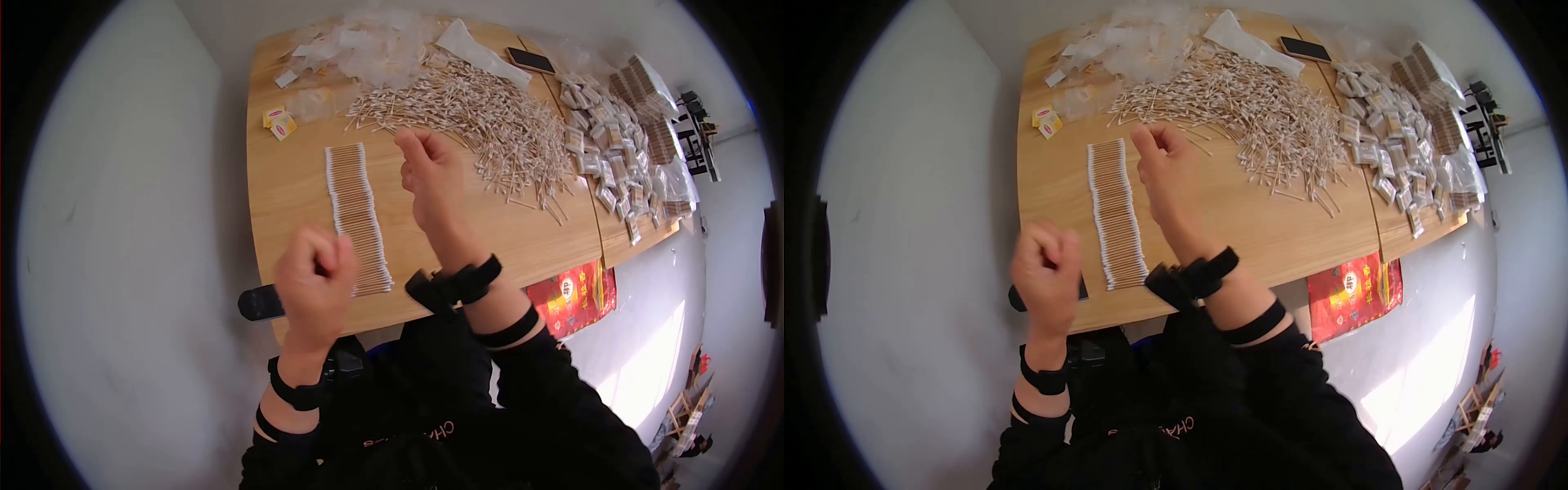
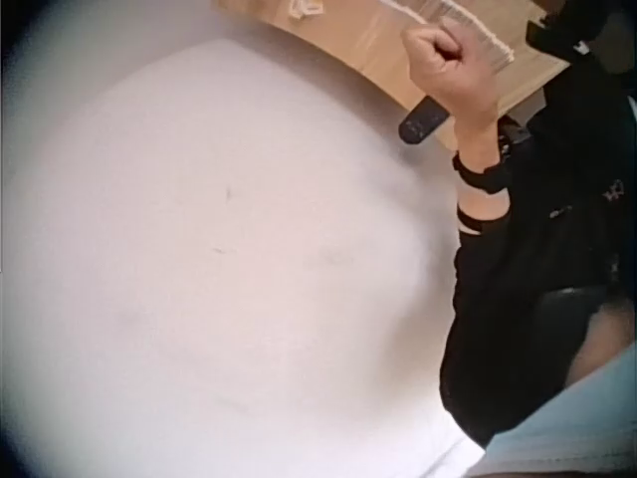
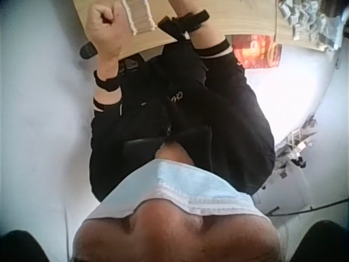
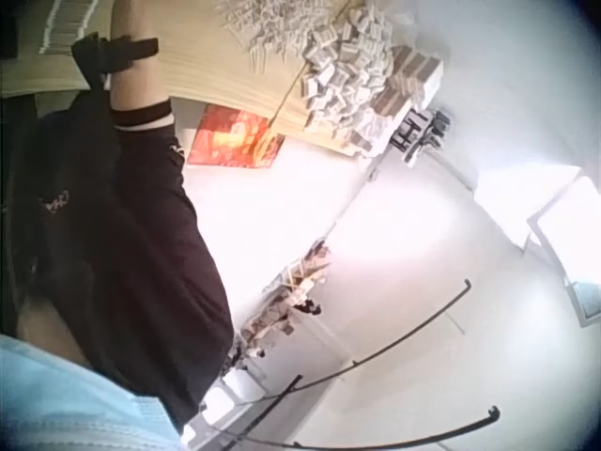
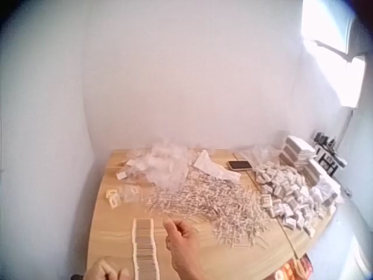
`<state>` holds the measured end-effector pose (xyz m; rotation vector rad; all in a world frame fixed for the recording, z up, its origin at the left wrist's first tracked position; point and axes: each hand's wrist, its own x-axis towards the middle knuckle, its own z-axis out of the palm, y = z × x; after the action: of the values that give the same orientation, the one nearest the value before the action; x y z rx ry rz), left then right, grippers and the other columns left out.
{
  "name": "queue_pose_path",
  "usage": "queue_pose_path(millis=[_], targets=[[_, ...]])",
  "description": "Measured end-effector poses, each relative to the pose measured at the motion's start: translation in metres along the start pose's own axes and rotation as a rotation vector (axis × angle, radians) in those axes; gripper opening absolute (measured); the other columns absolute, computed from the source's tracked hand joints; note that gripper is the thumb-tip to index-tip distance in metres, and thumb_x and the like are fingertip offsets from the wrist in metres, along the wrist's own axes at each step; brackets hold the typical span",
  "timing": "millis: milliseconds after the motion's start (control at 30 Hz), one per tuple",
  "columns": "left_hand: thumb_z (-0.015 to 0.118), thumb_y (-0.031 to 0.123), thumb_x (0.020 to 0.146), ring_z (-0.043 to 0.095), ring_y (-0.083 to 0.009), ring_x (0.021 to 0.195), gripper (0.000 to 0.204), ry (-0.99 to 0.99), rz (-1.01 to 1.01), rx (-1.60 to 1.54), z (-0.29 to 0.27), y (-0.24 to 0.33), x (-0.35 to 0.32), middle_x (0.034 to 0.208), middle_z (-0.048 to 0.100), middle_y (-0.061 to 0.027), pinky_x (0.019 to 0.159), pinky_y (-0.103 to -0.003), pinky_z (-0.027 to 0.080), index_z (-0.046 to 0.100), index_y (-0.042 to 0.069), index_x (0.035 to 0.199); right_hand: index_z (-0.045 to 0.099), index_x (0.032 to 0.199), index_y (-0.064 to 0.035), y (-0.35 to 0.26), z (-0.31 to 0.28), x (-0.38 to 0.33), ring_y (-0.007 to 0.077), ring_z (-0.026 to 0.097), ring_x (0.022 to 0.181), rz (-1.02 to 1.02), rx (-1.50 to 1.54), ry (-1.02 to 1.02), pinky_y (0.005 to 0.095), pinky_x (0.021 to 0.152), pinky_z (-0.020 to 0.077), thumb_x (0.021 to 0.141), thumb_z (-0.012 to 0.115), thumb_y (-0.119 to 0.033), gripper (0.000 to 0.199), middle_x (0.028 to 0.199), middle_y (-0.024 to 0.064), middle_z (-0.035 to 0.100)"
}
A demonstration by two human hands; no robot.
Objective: Organize cotton swabs into a neat row and then place them into a small plastic bag.
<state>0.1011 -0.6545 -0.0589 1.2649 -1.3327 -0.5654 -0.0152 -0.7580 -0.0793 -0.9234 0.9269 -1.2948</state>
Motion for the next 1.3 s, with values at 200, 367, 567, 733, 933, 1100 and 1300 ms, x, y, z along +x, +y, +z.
queue_pose_path(millis=[200, 367, 567, 733, 933, 1100, 1300], targets=[[0.059, -0.006, 0.084, 0.032, -0.0084, 0.057, 0.031, 0.026, 0.019, -0.020, -0.012, 0.005, -0.008, 0.063, 0.035, -0.0001, 0.051, -0.022, 0.030, 0.034, 0.007, 0.070, 0.063, 0.091, -0.0021, 0.017, 0.012, 0.060, 0.0027, 0.044, 0.050, -0.039, -0.210, 0.003, 0.0190, 0.044, 0.0314, 0.087, 0.066, -0.017, 0.016, 0.064, -0.0039, 0.049], [0.060, -0.006, 0.083, 0.032, -0.0096, 0.055, 0.030, 0.224, -0.204, 0.025, -0.021, -0.029, -0.032, 0.064, 0.038, -0.0016, 0.050, -0.023, 0.029, 0.037, 0.007, 0.070, 0.065, 0.096, -0.0039, 0.057, 0.038, 0.143, 0.0131, 0.056, 0.060, -0.108, -0.601, -0.093, 0.0271, 0.055, 0.0454, 0.080, 0.072, -0.021, 0.024, 0.071, 0.0024, 0.056], [0.058, -0.010, 0.083, 0.037, -0.0091, 0.060, 0.028, 0.174, -0.337, -0.097, -0.029, -0.039, -0.050, 0.066, 0.042, -0.0021, 0.056, -0.021, 0.034, 0.038, 0.005, 0.073, 0.068, 0.097, -0.0153, 0.121, 0.047, 0.198, 0.0310, 0.059, 0.101, -0.375, -1.466, -0.267, 0.0412, 0.081, 0.0492, 0.073, 0.073, -0.032, 0.030, 0.104, 0.0121, 0.056], [0.060, -0.009, 0.083, 0.038, -0.0085, 0.063, 0.028, 0.187, -0.354, -0.104, -0.036, -0.043, -0.047, 0.070, 0.044, -0.0030, 0.057, -0.021, 0.035, 0.038, 0.006, 0.074, 0.066, 0.088, -0.0126, 0.123, 0.027, 0.213, 0.0347, 0.062, 0.088, -0.382, -1.566, -0.308, 0.0453, 0.075, 0.0499, 0.080, 0.058, -0.020, 0.014, 0.091, 0.0128, 0.059], [0.059, 0.014, 0.092, 0.053, -0.0119, 0.084, 0.022, 0.139, -0.701, -0.557, -0.039, -0.068, -0.053, 0.096, 0.056, -0.0058, 0.073, -0.023, 0.043, 0.051, 0.000, 0.108, 0.062, 0.076, -0.0112, 0.060, 0.035, 0.063, 0.0277, 0.060, 0.067, -0.549, -1.211, -0.468, 0.0386, 0.057, 0.0478, 0.077, 0.066, -0.017, 0.007, 0.078, 0.0078, 0.057], [0.056, 0.022, 0.094, 0.059, -0.0128, 0.087, 0.029, 0.274, -0.748, -0.667, -0.012, -0.076, -0.058, 0.101, 0.060, -0.0046, 0.073, -0.024, 0.046, 0.052, 0.003, 0.115, 0.060, 0.077, -0.0096, 0.066, 0.007, -0.065, 0.0180, 0.059, 0.060, -0.474, -1.094, -0.583, 0.0309, 0.052, 0.0472, 0.071, 0.075, -0.012, 0.017, 0.075, 0.0033, 0.054], [0.062, 0.013, 0.090, 0.056, -0.0079, 0.079, 0.013, 0.132, -0.811, -0.831, -0.043, -0.056, -0.097, 0.088, 0.062, -0.0036, 0.071, -0.022, 0.044, 0.059, 0.005, 0.100, 0.064, 0.094, -0.0055, 0.057, -0.003, -0.115, 0.0120, 0.058, 0.070, -0.124, -0.618, -0.332, 0.0268, 0.060, 0.0471, 0.078, 0.075, -0.017, 0.023, 0.084, 0.0025, 0.053]])
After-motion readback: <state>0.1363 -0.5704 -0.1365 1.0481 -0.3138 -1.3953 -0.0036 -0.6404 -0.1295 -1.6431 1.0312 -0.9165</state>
